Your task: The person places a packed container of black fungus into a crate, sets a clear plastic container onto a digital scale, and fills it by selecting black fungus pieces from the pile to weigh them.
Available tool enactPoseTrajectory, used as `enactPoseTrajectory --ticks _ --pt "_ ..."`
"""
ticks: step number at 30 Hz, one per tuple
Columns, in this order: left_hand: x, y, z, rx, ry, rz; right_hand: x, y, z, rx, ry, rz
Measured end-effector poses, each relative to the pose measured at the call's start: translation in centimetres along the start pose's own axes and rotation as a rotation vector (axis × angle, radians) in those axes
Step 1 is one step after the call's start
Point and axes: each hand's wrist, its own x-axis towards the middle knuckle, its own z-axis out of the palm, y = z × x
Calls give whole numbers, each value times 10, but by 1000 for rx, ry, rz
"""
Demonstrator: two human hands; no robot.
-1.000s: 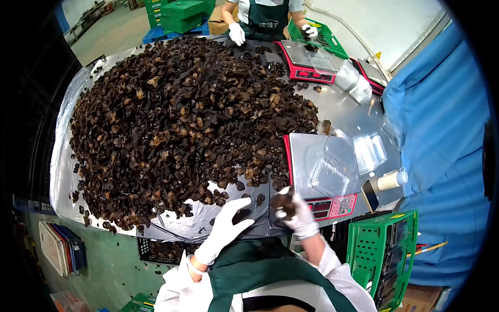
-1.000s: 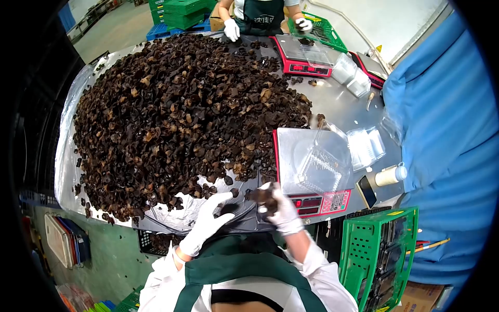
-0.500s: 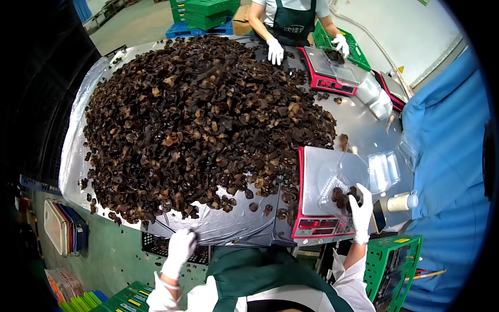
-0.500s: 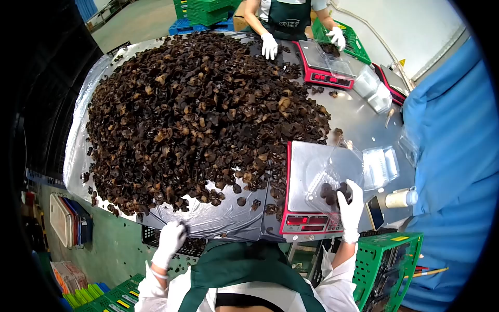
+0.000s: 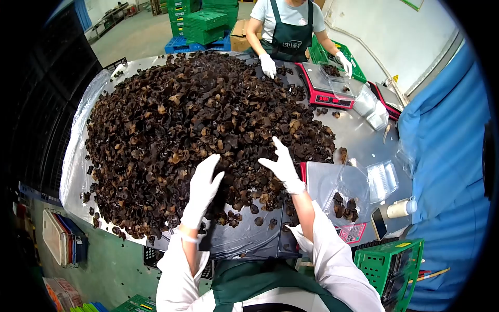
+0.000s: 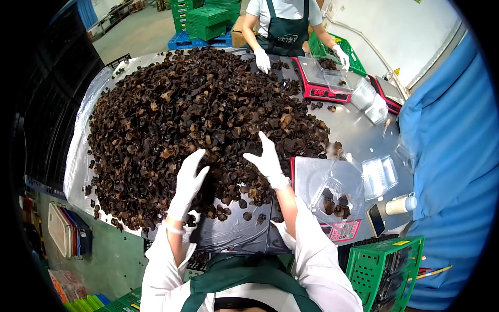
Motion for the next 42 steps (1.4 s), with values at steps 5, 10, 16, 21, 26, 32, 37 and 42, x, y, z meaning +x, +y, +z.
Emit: enactPoseTrajectory --ticks 5,10,16,21,26,32,37,42 --pt "38 -25 52 42 -73 47 13 11 36 -487 -137 -106" --pt "39 -9 60 265 -280 -24 9 9 40 -453 -352 -41" --pt "29 -12 66 62 -213 -146 10 10 54 -182 -366 40" --pt "5 -16 51 -164 -217 -132 -20 14 60 -143 -387 -125" --pt "-28 -3 22 -183 -246 -105 -58 -12 50 -222 -408 -323" --pt "-95 8 22 -64 -158 -22 -110 -37 36 -431 -455 -383" --pt "-148 24 25 31 -191 106 -162 -41 24 -531 -457 -403" --pt "-193 30 15 -42 -286 115 -203 -35 4 -553 -421 -453"
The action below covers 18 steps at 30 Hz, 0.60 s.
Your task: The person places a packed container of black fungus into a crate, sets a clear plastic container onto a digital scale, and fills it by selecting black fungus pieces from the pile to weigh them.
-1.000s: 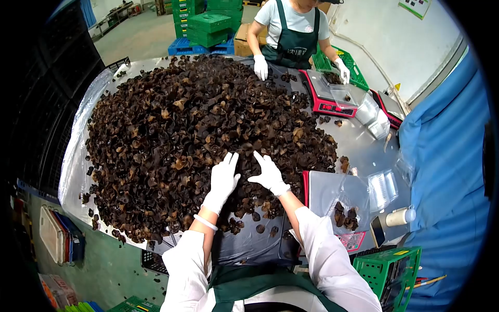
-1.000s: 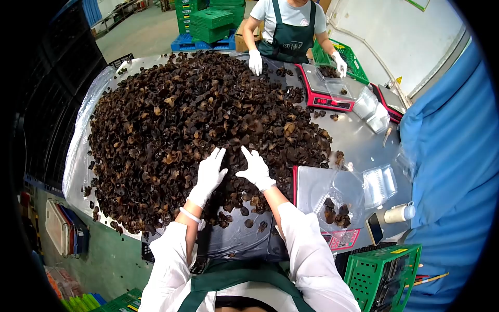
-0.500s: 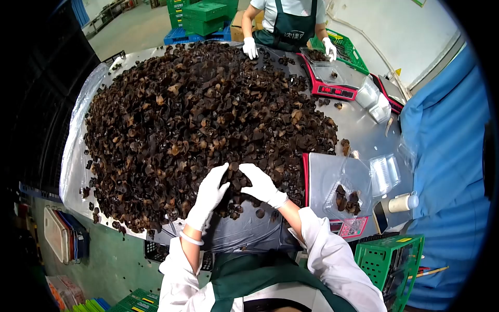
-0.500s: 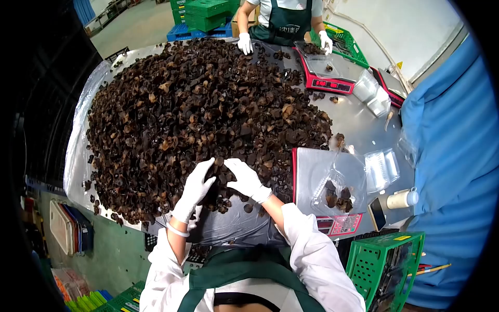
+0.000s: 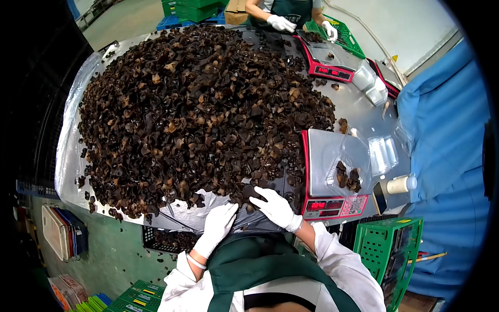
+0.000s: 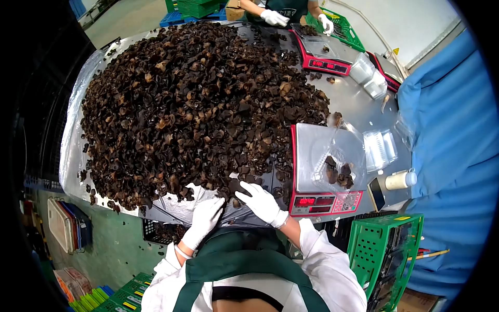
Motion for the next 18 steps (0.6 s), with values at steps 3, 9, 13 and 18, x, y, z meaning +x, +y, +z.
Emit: enactPoseTrajectory --ticks 3,9,13,18 --pt "-15 1 -6 15 22 44 -28 -5 3 36 28 39" --pt "-31 -8 -13 -95 125 -161 -52 -10 -1 94 106 215" --pt "-33 -17 -7 -135 183 -289 -30 -26 -7 91 128 257" --pt "-28 -15 -11 -137 140 -290 -29 -42 24 -13 -92 117"
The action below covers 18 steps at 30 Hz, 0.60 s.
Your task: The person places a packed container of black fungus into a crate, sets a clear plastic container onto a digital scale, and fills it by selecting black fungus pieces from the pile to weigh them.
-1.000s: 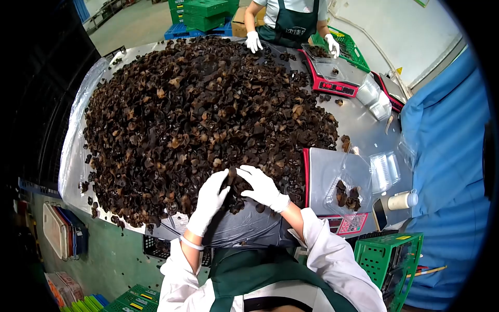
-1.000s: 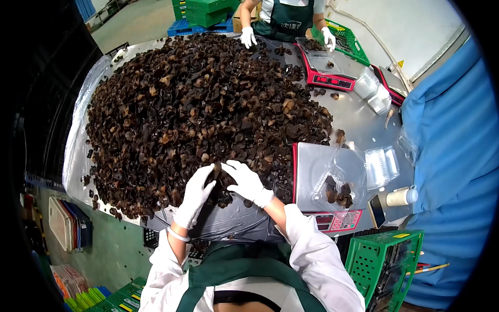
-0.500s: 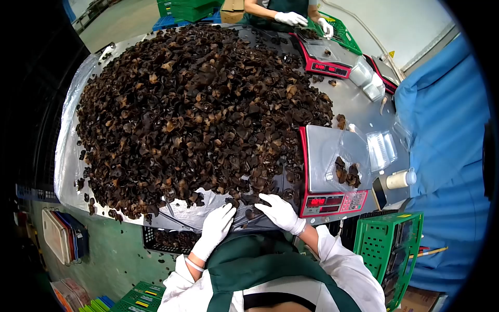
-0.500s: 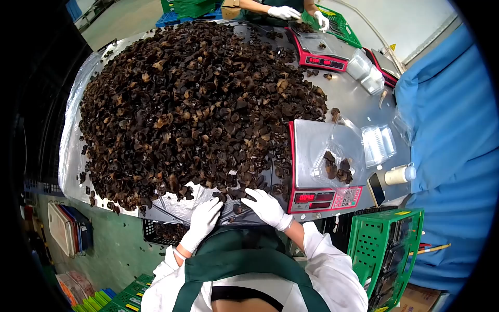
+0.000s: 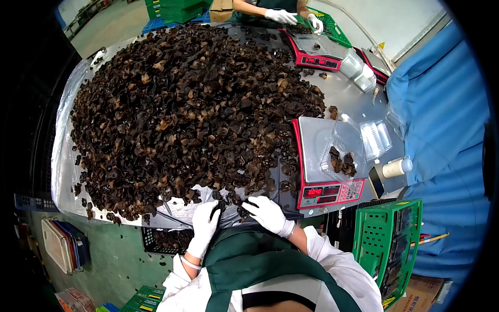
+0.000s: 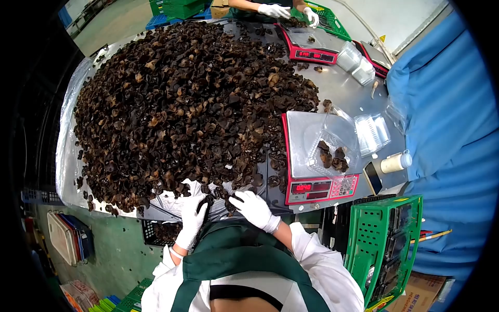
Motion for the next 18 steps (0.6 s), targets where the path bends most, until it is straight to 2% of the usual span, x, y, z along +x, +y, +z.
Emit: enactPoseTrajectory --ticks 2,5,6,9,10,14,18 --pt "0 0 0 54 -8 74 -9 5 -3 58 27 -25" --pt "5 0 2 70 42 105 -17 22 -3 240 294 133" --pt "8 3 1 70 45 100 -15 28 -9 333 293 192" --pt "16 17 -4 162 62 164 -2 36 -34 331 377 253" --pt "20 24 -5 180 71 233 1 43 -34 324 369 281" --pt "19 29 23 69 -150 413 20 55 -32 184 228 349" --pt "30 57 37 166 -380 397 17 60 -13 26 165 324"
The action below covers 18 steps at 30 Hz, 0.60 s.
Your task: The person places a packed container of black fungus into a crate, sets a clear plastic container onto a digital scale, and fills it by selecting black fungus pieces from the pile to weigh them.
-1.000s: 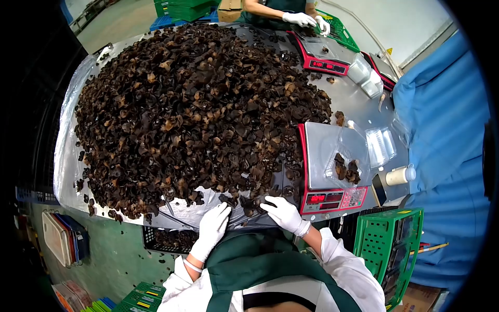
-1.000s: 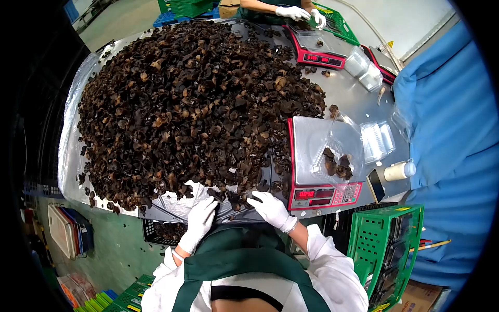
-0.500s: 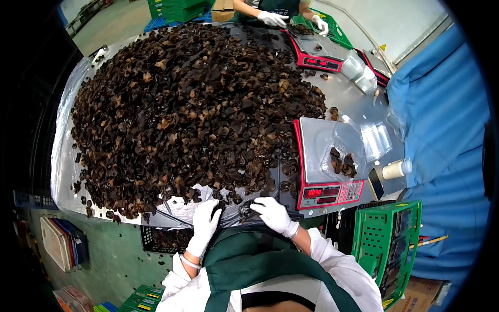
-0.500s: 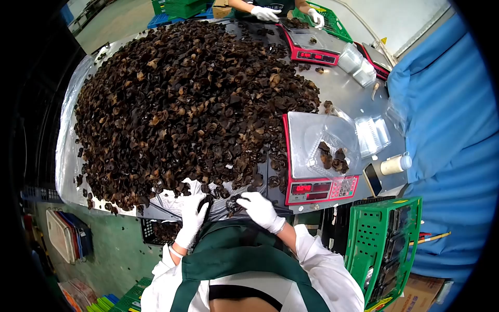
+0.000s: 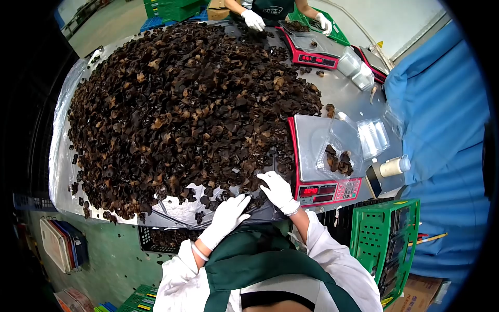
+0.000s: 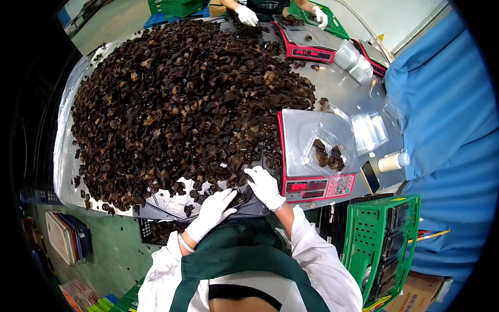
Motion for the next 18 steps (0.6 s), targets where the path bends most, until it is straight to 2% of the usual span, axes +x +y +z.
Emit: enactPoseTrajectory --ticks 2,3,5,8,10,12,13,16,17,18 --pt "4 -1 7 48 -20 6 -4 3 -6 218 -62 90" --pt "3 -4 10 48 -20 4 -8 -2 -13 268 -5 98" --pt "-1 -11 14 14 -55 -65 -17 -6 -20 231 26 61" --pt "-5 -13 22 -232 219 -161 -30 -4 -16 148 65 2" --pt "-7 -17 23 -487 253 -284 -34 -8 -15 175 91 -29" --pt "-8 -21 17 -847 58 -648 -36 -13 -10 164 20 -23" --pt "-7 -20 13 -1192 62 -742 -37 -15 -7 119 6 -53" --pt "-1 -14 -3 -1466 92 -905 -38 -14 5 50 16 -98" --pt "-2 -16 -1 -1465 90 -903 -38 -7 11 58 14 -82" --pt "-3 -18 1 -1620 120 -901 -37 -6 12 66 11 -68"
